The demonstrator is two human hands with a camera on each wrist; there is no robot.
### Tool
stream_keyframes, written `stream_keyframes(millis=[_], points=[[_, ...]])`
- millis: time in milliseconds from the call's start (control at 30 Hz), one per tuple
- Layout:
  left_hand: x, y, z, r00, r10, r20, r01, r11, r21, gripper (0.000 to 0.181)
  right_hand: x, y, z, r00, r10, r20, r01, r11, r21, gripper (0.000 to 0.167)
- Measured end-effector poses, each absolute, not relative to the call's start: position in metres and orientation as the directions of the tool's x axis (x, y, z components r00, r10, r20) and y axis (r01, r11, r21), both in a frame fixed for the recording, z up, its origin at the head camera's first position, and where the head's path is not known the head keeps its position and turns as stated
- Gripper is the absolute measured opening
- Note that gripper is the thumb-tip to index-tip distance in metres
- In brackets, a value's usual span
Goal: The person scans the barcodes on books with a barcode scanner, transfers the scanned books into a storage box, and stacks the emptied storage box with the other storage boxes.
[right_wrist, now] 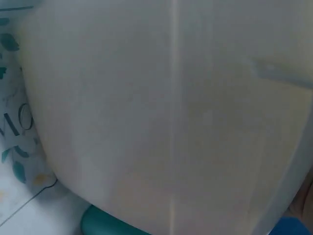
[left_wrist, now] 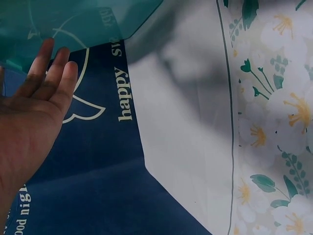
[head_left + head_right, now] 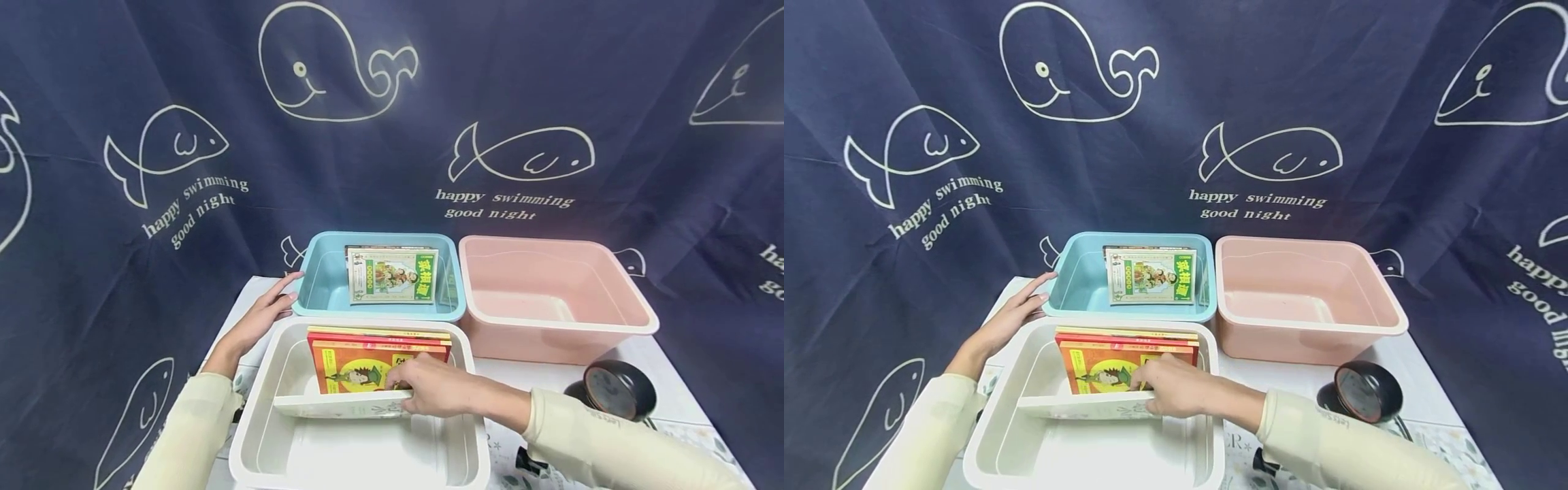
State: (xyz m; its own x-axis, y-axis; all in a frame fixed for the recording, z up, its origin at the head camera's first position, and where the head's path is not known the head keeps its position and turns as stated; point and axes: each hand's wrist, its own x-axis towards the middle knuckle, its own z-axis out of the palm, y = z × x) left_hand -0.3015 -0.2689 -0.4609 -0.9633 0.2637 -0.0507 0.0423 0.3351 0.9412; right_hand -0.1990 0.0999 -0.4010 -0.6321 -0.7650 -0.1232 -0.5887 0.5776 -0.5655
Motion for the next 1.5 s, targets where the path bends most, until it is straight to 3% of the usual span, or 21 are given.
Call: stream_keyframes(millis=[433, 867, 1033, 1300, 1500], points=[[-0.299, -0.270, -0.461, -0.962, 0.268, -0.046, 0.046, 0.329, 0.943, 0.058, -0.205, 0.102, -0.406, -0.684, -0.716, -0.138, -0.443, 0.558, -0.702, 0.021], [-0.303, -0.271, -0.467, -0.964, 0.261, -0.048, 0.039, 0.319, 0.947, 0.058, -0.206, 0.105, -0.397, -0.758, -0.650, -0.051, -0.442, 0.570, -0.692, 0.023], [-0.304, -0.271, -0.467, -0.963, 0.264, -0.048, 0.036, 0.307, 0.951, 0.058, -0.207, 0.112, -0.387, -0.762, -0.647, 0.035, -0.486, 0.535, -0.692, 0.024], [-0.300, -0.270, -0.461, -0.962, 0.271, -0.047, 0.042, 0.316, 0.948, 0.059, -0.211, 0.129, -0.354, -0.780, -0.618, 0.095, -0.423, 0.410, -0.808, 0.026], [-0.298, -0.269, -0.458, -0.965, 0.257, -0.054, 0.040, 0.345, 0.938, 0.057, -0.218, 0.145, -0.324, -0.809, -0.565, 0.160, -0.417, 0.361, -0.834, 0.027]])
